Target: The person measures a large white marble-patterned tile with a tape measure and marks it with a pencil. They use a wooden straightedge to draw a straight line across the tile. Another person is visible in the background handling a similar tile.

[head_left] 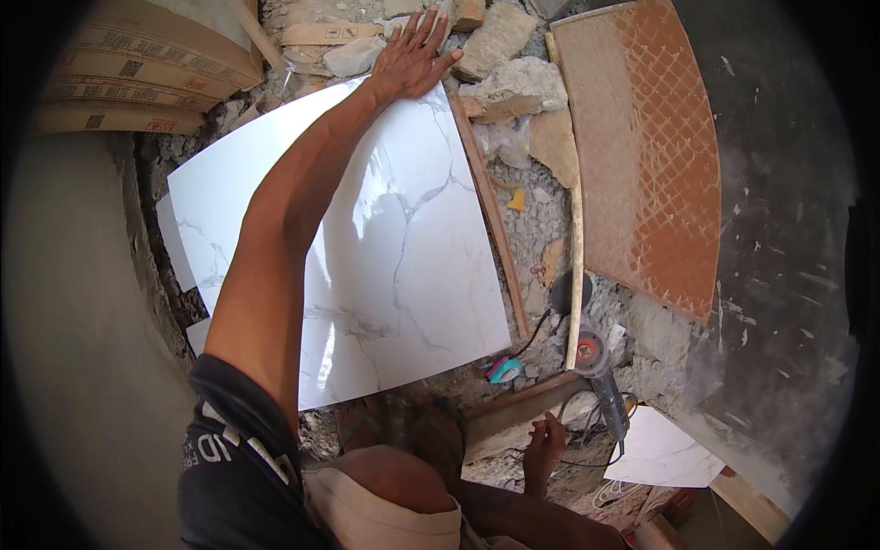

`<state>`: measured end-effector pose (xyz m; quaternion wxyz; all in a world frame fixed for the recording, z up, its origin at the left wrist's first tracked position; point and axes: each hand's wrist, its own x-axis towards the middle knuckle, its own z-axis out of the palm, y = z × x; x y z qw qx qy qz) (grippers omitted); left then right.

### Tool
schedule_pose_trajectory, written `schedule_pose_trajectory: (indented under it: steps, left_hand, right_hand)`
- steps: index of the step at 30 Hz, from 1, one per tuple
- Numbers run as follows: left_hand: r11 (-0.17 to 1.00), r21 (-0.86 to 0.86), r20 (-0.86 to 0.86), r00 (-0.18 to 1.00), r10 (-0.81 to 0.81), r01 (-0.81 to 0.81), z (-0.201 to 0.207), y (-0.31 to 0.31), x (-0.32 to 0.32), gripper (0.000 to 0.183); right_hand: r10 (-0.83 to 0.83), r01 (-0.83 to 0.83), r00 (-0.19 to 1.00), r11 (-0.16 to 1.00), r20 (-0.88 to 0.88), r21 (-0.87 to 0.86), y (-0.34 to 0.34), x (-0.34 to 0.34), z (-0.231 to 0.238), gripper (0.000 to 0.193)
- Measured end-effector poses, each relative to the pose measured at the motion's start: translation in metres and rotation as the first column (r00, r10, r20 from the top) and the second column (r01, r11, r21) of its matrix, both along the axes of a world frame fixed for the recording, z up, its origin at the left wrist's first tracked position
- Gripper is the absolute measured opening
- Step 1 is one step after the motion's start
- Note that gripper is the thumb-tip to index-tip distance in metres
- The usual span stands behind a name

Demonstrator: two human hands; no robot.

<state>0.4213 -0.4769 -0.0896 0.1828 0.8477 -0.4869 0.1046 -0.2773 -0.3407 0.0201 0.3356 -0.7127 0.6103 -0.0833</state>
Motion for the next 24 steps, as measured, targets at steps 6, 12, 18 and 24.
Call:
schedule_pose_trajectory:
  steps: [6, 12, 18, 24]
  left_hand:
    - [0.947, 0.067, 0.182, 0.938, 0.296, -0.313, 0.044, 0.041, 0.034, 0.08]
    - [0.986, -0.073, 0.165, 0.973, 0.161, -0.151, 0.029, 0.038, -0.006, 0.074]
    - [0.966, -0.22, 0.113, 0.98, 0.167, -0.139, 0.0, 0.07, -0.056, 0.077]
    - [0.989, -0.034, -0.059, 0.988, 0.142, -0.144, 0.02, 0.123, -0.193, 0.081]
  right_hand:
    - [-0.039, 0.038, 0.998, 0.999, -0.047, -0.016, 0.008, -0.013, 0.008, 0.025]
    - [0.052, -0.053, 0.997, 0.998, -0.049, -0.019, -0.002, 0.015, 0.003, 0.024]
    - [0.096, -0.096, 0.993, 0.995, 0.063, -0.006, -0.012, 0.039, -0.003, 0.025]
    - [0.187, -0.186, 0.971, 0.982, 0.149, -0.017, -0.019, 0.05, -0.005, 0.027]
